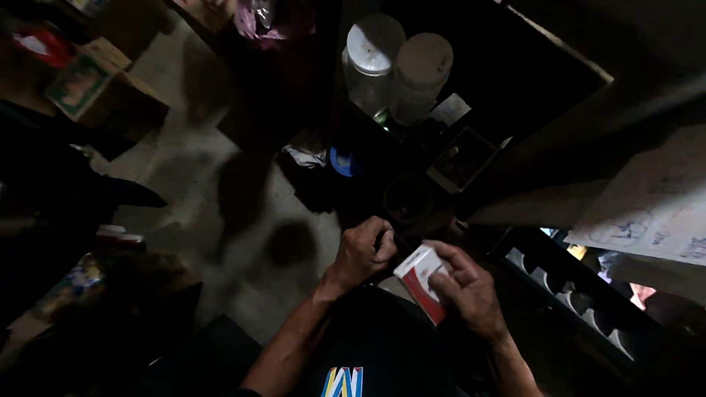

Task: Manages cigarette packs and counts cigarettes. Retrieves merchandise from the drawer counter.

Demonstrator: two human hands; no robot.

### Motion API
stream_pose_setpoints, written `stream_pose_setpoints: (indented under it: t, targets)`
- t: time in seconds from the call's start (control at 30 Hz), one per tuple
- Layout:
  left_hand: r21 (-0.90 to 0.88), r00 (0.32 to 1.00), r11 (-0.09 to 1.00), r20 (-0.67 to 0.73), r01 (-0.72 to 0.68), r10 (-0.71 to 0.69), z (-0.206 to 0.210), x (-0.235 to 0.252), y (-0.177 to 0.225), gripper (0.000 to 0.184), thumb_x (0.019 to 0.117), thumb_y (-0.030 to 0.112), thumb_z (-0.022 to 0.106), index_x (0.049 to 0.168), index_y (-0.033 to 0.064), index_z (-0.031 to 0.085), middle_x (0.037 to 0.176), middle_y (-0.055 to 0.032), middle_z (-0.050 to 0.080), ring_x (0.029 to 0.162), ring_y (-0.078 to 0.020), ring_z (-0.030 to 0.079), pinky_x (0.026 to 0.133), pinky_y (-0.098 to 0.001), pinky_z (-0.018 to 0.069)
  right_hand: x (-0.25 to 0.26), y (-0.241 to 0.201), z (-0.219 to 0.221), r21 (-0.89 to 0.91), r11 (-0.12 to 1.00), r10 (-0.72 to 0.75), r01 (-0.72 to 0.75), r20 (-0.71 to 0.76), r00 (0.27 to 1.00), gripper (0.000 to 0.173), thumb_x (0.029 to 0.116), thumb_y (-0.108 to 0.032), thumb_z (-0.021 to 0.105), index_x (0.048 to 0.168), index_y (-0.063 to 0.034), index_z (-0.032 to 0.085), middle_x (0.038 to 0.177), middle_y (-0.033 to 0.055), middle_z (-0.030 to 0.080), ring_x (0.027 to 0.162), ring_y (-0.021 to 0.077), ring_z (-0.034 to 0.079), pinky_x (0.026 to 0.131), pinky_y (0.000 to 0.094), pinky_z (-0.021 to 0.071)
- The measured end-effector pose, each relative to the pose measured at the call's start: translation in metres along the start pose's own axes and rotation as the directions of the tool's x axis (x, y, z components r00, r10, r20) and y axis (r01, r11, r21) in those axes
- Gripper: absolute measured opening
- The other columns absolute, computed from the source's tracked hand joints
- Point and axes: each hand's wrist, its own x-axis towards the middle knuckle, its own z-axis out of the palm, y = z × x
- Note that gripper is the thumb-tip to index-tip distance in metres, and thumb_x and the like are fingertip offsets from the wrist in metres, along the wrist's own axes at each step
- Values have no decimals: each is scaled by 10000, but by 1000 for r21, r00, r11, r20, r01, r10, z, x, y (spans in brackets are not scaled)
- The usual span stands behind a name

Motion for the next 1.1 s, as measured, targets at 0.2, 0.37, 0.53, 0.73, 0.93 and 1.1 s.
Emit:
stream_pose_setpoints:
  t: [0.2, 0.37, 0.53, 0.73, 0.93, 1.1]
  targets:
    - [-274, 978, 942, -14, 195, -207, -10, 18, 11, 179, 985, 59, 557, 964, -69, 681, 857, -98, 704, 759, -100, 680, 723, -264, 594, 2, 31, 5, -306, 952, 51, 25, 238, 970, 653, 934, -285, 746, 1458, 14, 497, 918, -6, 730, 751, 36, 680, 692, 234, 609]
    - [-654, 991, 749, 12, 108, -132, -40, 21, 33, 169, 1037, 66, 488, 1013, -40, 618, 937, -82, 694, 796, -118, 677, 725, -295, 597, 33, 45, 26, -169, 978, 134, -123, 55, 990, 282, 962, -181, 679, 1202, -33, 692, 922, -49, 739, 739, 6, 675, 667, 194, 588]
    - [-555, 991, 828, -52, 73, -122, -91, 46, -21, 182, 1061, 203, 522, 1012, 102, 665, 950, 24, 689, 724, -15, 606, 614, -189, 522, 88, 43, 55, 21, 993, 120, -118, -196, 973, 218, 1001, -119, 615, 1180, -6, 668, 888, -35, 747, 749, 42, 708, 696, 216, 616]
    - [-259, 969, 966, 239, 6, 58, -132, 121, -147, 352, 1048, 286, 573, 1186, -27, 657, 1101, -113, 679, 947, -106, 653, 831, -275, 573, 207, 30, 119, -51, 993, 87, -105, -267, 960, 201, 984, -132, 641, 1161, -42, 676, 845, -58, 731, 713, 14, 686, 666, 186, 595]
    - [-101, 826, 974, 517, -204, 226, -199, 182, -211, 351, 1054, 205, 570, 1300, -32, 650, 1013, -162, 738, 885, -222, 709, 842, -338, 590, 304, 14, 133, -177, 945, 269, -275, -56, 961, 217, 980, -167, 663, 1173, -71, 691, 904, -49, 745, 739, 9, 688, 682, 181, 590]
    - [-122, 677, 953, 679, -278, 284, -251, 252, -239, 221, 1013, 82, 562, 1151, 1, 714, 969, -140, 740, 899, -247, 717, 859, -376, 582, 326, 11, 129, -235, 927, 337, -293, 172, 926, 339, 987, -204, 642, 1298, -72, 669, 1047, -43, 748, 825, -2, 691, 735, 188, 594]
